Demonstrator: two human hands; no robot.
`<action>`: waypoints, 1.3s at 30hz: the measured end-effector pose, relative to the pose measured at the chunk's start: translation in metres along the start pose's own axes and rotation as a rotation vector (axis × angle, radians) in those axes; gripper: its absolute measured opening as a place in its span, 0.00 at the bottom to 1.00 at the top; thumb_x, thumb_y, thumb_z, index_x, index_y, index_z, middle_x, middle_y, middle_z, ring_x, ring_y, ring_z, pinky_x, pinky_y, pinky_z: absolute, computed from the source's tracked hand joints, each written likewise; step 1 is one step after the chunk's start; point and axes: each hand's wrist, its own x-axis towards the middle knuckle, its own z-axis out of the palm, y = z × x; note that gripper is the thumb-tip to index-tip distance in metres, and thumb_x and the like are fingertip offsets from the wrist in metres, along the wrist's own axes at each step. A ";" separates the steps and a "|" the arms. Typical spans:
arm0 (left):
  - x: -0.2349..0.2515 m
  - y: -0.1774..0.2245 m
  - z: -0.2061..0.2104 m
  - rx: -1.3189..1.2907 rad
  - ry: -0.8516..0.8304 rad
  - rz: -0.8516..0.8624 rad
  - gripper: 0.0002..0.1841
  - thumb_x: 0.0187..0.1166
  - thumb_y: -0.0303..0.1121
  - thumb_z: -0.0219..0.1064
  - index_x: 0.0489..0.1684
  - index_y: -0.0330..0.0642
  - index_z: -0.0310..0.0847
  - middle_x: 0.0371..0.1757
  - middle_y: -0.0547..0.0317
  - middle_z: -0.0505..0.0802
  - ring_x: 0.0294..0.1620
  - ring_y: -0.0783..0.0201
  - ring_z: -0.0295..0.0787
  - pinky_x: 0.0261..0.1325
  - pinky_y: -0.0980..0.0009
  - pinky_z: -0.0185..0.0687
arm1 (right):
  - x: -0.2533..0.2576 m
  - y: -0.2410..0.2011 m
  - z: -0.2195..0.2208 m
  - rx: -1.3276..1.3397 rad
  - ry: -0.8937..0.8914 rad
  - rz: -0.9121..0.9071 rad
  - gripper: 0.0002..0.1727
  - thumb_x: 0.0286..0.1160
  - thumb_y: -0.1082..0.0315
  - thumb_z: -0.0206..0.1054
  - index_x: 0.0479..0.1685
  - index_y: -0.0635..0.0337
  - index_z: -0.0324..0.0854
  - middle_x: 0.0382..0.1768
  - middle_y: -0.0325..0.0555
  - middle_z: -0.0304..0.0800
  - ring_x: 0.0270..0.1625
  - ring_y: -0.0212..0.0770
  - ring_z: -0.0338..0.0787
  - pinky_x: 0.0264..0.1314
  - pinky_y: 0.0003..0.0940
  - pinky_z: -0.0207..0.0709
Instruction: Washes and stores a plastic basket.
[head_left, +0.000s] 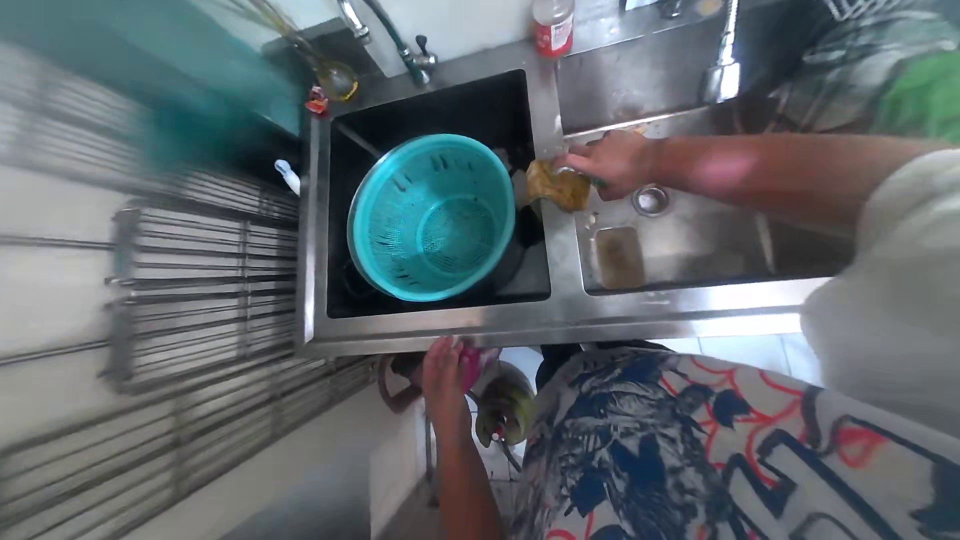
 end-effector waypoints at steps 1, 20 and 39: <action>0.001 0.002 0.001 -0.006 0.003 -0.003 0.23 0.87 0.30 0.55 0.79 0.30 0.66 0.72 0.40 0.83 0.64 0.57 0.87 0.61 0.62 0.86 | -0.002 -0.001 0.000 0.000 -0.005 0.013 0.53 0.52 0.73 0.83 0.89 0.49 0.63 0.72 0.64 0.79 0.56 0.71 0.88 0.51 0.70 0.80; 0.081 0.057 0.032 -0.028 0.105 -0.092 0.29 0.87 0.32 0.60 0.86 0.30 0.58 0.83 0.33 0.71 0.82 0.43 0.69 0.78 0.45 0.70 | 0.106 0.038 -0.020 0.497 0.965 0.454 0.63 0.62 0.56 0.84 0.96 0.59 0.43 0.83 0.64 0.72 0.73 0.60 0.86 0.74 0.54 0.81; 0.162 0.064 0.003 0.010 0.184 -0.280 0.33 0.83 0.40 0.67 0.84 0.34 0.63 0.84 0.35 0.72 0.85 0.40 0.65 0.83 0.38 0.63 | -0.011 -0.007 0.069 1.654 0.235 0.884 0.28 0.97 0.52 0.44 0.88 0.55 0.61 0.78 0.53 0.77 0.72 0.48 0.84 0.69 0.47 0.79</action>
